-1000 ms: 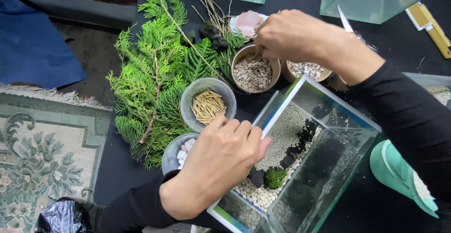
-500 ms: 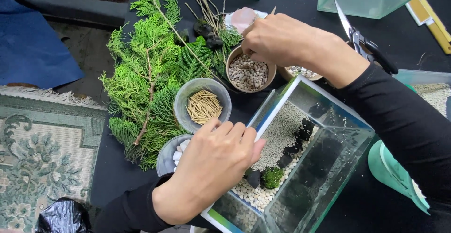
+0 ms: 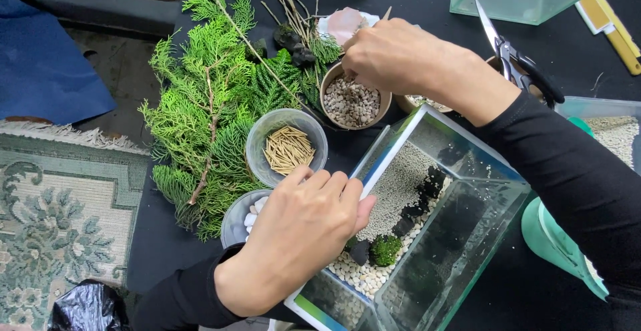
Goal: Assembling a decorative terrarium by placing sand, stones, and moss into a glass container.
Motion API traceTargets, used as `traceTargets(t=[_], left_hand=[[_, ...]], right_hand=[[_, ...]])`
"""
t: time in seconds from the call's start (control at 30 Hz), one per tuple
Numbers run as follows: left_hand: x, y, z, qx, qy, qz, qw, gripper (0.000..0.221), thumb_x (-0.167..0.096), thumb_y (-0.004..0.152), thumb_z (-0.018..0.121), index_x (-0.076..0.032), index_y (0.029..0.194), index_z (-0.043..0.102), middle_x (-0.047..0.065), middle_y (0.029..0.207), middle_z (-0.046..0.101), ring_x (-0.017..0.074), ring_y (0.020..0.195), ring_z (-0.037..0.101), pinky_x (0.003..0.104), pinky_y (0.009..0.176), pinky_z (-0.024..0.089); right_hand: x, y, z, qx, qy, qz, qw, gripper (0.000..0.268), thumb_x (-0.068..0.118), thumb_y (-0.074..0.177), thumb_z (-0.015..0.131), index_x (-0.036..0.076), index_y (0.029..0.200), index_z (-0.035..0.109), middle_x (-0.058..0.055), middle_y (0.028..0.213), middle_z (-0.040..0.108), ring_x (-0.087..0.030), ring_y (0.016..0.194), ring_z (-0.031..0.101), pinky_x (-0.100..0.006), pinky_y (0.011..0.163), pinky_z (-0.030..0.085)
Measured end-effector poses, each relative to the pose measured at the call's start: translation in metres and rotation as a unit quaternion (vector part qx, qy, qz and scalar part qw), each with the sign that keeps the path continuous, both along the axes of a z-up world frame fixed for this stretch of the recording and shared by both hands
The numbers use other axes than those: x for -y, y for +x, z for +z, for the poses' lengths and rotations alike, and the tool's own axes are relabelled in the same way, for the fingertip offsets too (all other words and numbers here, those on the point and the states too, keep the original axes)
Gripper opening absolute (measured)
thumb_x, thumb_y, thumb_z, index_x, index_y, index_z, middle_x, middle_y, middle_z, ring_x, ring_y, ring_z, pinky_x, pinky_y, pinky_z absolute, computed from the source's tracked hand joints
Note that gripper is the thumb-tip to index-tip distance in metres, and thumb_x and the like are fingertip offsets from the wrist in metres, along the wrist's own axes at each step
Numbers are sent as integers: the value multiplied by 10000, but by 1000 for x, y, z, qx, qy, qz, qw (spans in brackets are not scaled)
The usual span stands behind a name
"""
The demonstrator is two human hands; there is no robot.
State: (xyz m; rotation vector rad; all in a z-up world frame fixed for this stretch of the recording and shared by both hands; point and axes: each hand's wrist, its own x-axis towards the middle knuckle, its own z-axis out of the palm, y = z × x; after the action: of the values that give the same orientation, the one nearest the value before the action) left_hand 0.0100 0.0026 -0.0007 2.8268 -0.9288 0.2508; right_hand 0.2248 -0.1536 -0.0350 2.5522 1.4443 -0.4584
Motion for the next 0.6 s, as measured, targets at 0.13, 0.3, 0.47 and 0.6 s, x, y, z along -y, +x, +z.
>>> traceTargets(t=[0.13,0.3,0.47,0.6], left_hand=[[0,1,1,-6,4,-2,1000,342,-369,1078,626,-195,786,596,-18,648,566,189,577,570,392,753,515],[0,1,0,2,2,0,1000,344,-368,1069,643,-198,775,586,-18,639,556,196,574,563,391,746,504],[0,1,0,-8,0,-2,1000,348,-365,1084,620,-193,781,601,-15,641,575,184,561,569,385,726,509],[0,1,1,-9,-3,-2,1000,342,-364,1077,626,-192,783,601,-17,640,573,186,564,571,397,768,521]], right_hand=[[3,1,4,-5,58,0,998,148,157,998,662,49,961,757,-95,896,746,-305,689,728,-441,557,594],[0,2,-1,1,99,41,994,134,119,991,658,82,953,781,-51,813,719,-300,647,700,-439,502,548],[-4,2,-5,-7,83,38,996,169,202,1029,648,113,1064,787,-60,831,739,-275,669,733,-428,496,573],[0,5,-14,19,66,51,996,227,126,1007,599,61,839,737,-87,717,703,-301,593,700,-430,498,530]])
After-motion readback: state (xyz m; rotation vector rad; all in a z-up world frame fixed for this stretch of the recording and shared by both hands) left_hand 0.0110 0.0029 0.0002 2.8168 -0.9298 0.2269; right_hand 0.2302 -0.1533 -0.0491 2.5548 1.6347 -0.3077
